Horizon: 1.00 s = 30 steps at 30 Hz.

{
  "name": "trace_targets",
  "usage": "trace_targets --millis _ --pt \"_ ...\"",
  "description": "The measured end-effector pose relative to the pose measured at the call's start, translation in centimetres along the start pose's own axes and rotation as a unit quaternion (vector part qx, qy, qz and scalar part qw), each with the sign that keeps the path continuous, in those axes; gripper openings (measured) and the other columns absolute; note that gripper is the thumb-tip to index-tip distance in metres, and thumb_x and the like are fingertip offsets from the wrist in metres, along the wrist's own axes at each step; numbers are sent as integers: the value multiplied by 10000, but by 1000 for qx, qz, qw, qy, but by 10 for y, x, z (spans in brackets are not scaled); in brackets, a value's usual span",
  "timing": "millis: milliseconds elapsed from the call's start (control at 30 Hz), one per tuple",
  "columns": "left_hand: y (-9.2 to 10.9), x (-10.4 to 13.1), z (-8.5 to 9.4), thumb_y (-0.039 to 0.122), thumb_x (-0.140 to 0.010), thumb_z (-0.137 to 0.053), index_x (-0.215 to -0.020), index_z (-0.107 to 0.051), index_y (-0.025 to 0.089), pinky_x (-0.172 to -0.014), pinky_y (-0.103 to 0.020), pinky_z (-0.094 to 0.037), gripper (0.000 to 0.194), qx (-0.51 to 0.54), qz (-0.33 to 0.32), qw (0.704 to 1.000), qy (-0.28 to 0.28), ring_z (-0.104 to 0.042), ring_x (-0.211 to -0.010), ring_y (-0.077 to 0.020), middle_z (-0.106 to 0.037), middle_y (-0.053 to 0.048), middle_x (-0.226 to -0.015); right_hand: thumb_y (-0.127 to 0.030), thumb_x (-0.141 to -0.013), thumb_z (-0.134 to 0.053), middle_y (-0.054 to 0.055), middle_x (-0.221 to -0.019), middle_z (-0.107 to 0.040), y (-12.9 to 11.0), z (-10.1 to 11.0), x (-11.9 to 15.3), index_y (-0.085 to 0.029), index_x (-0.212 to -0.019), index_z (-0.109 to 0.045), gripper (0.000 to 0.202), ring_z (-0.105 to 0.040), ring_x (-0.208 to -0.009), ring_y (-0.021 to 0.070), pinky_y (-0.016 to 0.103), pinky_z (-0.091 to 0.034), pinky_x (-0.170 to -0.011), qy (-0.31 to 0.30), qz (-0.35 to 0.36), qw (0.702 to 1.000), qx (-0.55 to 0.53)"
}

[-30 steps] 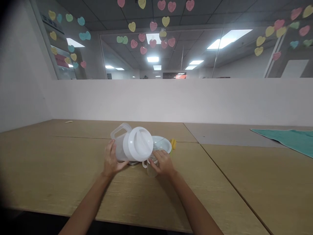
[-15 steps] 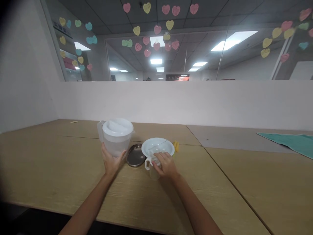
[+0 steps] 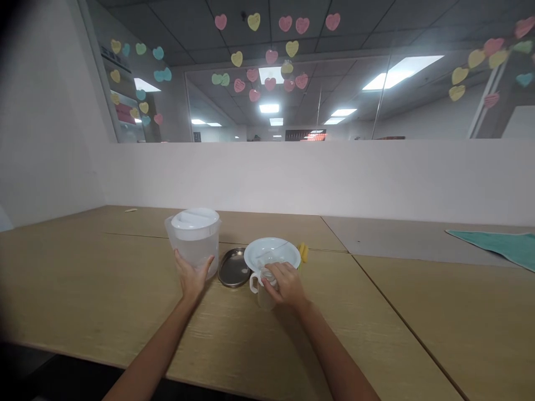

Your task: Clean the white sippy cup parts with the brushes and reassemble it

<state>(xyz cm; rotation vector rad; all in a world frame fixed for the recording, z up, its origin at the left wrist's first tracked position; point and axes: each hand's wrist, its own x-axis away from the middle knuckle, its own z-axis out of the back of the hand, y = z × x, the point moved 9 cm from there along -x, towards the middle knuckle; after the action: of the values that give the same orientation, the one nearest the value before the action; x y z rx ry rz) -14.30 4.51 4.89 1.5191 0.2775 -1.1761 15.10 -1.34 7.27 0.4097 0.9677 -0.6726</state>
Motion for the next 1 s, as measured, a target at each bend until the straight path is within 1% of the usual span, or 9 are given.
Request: trace_targets --millis 167,267,367,433,500,567,633,800,1000 --pt "-8 -2 -5 568 -668 -646 -1415 -47 149 -1056 -578 -293 1046 -16 34 999 -19 -250 -1316 -417 -228 -240 -1438 -319 -862 -441 91 -920 -649 13 9 2 -149 -1016 -576 266 -584 -785 182 315 -443 -723 30 -48 997 -52" --pt "0 -4 1 577 -646 -663 -1414 -36 157 -1021 -618 -287 1076 -19 22 1000 -5 -253 -1302 -437 -223 -249 -1434 -376 -894 -350 85 -927 -647 54 24 14 -155 -991 -589 340 -591 -775 167 290 -445 -734 105 -225 965 -82" --pt "24 -1 22 582 -608 -694 -1418 -15 119 -1002 -684 -197 1154 -58 -19 997 47 -158 -1315 -482 -140 -284 -1447 -430 -905 -256 90 -878 -649 102 46 43 -135 -976 -591 451 -581 -742 165 257 -427 -684 176 -432 884 -30" --pt "54 5 20 538 -674 -661 -1425 -43 119 -1034 -648 -181 1059 -66 -96 993 0 -156 -1333 -438 -137 -255 -1461 -401 -904 -217 117 -941 -645 128 55 60 -114 -1042 -574 478 -584 -811 180 255 -414 -696 143 -536 831 46" --pt "89 15 11 449 -785 -573 -1407 -189 148 -1070 -554 -220 790 -29 -188 979 -71 -233 -1331 -355 -260 -206 -1436 -349 -897 -187 152 -989 -638 150 46 74 -96 -1074 -575 496 -586 -879 202 266 -406 -697 -7 -604 791 93" --pt "121 28 -12 368 -849 -491 -1326 -363 167 -1038 -474 -318 533 32 -256 949 -181 -411 -1232 -275 -480 -144 -1295 -374 -868 -288 158 -879 -659 162 33 84 -106 -912 -643 446 -605 -829 226 279 -404 -663 -112 -615 776 83" --pt "141 36 -46 307 -889 -405 -1211 -500 191 -979 -390 -393 356 68 -250 920 -293 -523 -1105 -207 -597 -85 -1159 -435 -813 -424 155 -759 -659 164 17 91 -123 -746 -658 395 -618 -776 244 292 -409 -648 -182 -606 772 64" --pt "157 62 -144 235 -865 -389 -1091 -613 177 -901 -265 -424 324 1 -176 813 -555 -572 -1029 -157 -631 -59 -1146 -433 -736 -546 147 -779 -661 152 -19 96 -150 -699 -641 301 -626 -833 262 310 -431 -672 -286 -561 774 60" --pt "143 82 -186 234 -636 -649 -772 -688 153 -634 -242 -447 163 -87 -139 745 -647 -627 -707 -190 -708 -88 -830 -372 -748 -531 150 -817 -654 147 -28 91 -153 -728 -610 234 -624 -860 261 317 -444 -677 -264 -537 798 68"
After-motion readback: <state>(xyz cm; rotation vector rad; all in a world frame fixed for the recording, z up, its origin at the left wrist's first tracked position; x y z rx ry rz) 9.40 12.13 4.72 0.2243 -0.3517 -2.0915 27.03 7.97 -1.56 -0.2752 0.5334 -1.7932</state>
